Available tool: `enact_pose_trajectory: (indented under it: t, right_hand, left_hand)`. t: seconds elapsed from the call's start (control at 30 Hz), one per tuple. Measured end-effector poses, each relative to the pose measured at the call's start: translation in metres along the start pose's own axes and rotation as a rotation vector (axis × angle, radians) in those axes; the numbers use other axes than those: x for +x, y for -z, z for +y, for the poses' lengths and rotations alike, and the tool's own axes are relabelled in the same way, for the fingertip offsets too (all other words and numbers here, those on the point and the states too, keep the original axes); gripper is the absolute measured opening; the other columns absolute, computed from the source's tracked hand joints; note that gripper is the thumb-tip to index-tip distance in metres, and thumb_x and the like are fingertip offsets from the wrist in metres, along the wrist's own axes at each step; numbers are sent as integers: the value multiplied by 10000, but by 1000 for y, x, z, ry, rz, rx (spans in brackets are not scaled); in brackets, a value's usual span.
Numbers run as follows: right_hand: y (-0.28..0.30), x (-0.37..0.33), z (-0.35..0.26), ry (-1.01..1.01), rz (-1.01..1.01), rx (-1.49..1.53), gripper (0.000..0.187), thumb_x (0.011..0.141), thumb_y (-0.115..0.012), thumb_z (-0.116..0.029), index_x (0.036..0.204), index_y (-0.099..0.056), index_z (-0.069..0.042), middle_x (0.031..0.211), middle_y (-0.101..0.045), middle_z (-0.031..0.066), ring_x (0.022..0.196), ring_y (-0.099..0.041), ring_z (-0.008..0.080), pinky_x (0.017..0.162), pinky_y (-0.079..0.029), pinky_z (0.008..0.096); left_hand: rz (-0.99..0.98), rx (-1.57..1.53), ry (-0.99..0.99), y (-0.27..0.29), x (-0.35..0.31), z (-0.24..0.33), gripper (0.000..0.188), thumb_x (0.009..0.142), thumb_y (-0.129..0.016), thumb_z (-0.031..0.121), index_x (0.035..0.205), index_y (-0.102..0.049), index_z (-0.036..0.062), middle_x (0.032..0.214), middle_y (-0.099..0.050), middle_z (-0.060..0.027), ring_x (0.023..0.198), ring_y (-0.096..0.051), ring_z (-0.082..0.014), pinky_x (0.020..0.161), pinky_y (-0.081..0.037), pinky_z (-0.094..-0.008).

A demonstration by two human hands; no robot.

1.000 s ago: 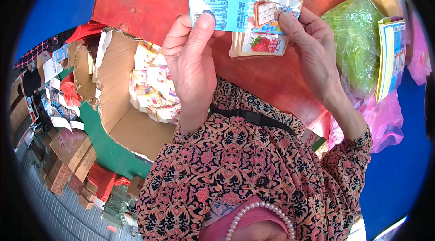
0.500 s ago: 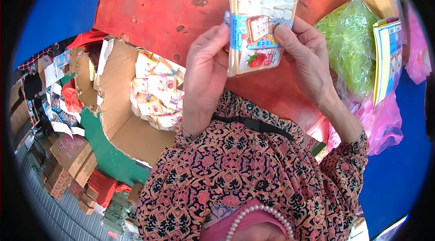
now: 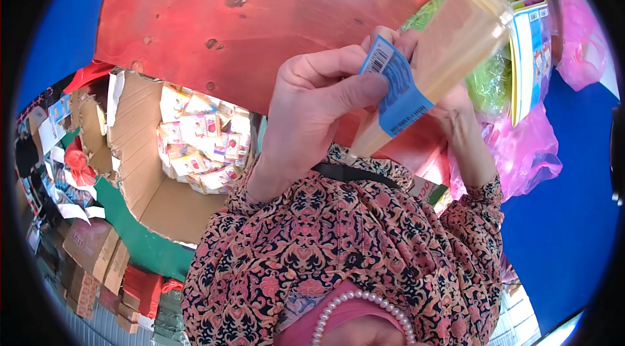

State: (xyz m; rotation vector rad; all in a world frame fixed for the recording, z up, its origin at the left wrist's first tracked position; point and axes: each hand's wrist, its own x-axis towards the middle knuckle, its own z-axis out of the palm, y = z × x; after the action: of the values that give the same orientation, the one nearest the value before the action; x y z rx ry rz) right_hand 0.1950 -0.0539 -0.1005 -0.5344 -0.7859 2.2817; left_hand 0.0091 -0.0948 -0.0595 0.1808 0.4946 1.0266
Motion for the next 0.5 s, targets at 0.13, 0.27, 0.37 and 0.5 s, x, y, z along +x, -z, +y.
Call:
enact_pose_trajectory:
  t: [0.13, 0.27, 0.37, 0.5]
  right_hand:
    - [5, -3, 2, 59, 19, 52, 345, 777, -669, -204, 1070, -581, -45, 1049, -572, 62, 964, -543, 178, 846, -435, 307]
    - [-5, 3, 1, 116, -44, 44, 324, 769, -669, -194, 1030, -577, -26, 985, -549, 73, 903, -538, 175, 811, -439, 298]
    - [-17, 4, -2, 191, 15, -201, 258, 848, -535, -329, 766, -510, -86, 720, -380, -5, 693, -339, 149, 660, -312, 285]
    - [-10, 3, -2, 165, 3, 31, 290, 757, -675, -239, 889, -580, 0, 863, -523, 81, 803, -496, 172, 715, -419, 309]
  left_hand:
    - [5, 20, -45, -11, 2, -4, 83, 796, -606, -11, 870, -639, -28, 888, -599, -31, 924, -534, -118, 859, -409, -260]
    - [60, 129, -76, -14, 2, -6, 33, 802, -589, -32, 824, -611, -43, 816, -550, -14, 877, -486, -114, 890, -375, -272]
    - [-32, 270, -296, -16, 7, -16, 42, 820, -564, -38, 780, -575, -46, 754, -493, 1, 797, -429, -101, 855, -372, -255]
    - [-8, 324, -301, -19, 9, -21, 96, 839, -556, -9, 750, -550, -42, 735, -453, -2, 750, -382, -96, 815, -366, -237]
